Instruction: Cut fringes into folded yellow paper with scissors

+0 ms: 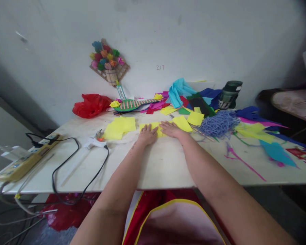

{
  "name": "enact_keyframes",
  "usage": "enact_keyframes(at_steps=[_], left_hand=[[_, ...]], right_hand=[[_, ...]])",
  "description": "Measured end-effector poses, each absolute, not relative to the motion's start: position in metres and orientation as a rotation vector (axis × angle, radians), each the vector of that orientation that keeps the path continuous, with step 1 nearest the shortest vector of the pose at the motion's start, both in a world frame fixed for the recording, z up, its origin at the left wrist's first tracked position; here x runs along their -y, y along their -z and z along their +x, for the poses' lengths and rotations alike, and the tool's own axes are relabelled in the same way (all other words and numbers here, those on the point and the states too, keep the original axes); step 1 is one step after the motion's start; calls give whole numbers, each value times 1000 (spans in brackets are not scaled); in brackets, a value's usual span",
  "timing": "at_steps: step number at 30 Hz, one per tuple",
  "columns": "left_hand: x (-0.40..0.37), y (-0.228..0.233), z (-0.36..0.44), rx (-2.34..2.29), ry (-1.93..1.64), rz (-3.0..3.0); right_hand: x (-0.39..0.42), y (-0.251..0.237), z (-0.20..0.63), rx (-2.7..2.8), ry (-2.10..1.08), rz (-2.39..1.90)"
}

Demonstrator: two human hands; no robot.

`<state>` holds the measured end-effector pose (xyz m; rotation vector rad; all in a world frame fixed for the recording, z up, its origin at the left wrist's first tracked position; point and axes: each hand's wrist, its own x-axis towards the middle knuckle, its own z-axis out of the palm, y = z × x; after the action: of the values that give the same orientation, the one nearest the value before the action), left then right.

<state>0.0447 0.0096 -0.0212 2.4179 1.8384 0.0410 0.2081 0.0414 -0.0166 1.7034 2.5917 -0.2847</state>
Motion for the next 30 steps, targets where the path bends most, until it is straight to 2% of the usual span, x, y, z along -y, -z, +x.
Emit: enact_keyframes(at_steps=[30], left_hand=[[-3, 19, 42, -1774, -2, 2435]], right_hand=[[-44, 20, 209, -2604, 253, 1713]])
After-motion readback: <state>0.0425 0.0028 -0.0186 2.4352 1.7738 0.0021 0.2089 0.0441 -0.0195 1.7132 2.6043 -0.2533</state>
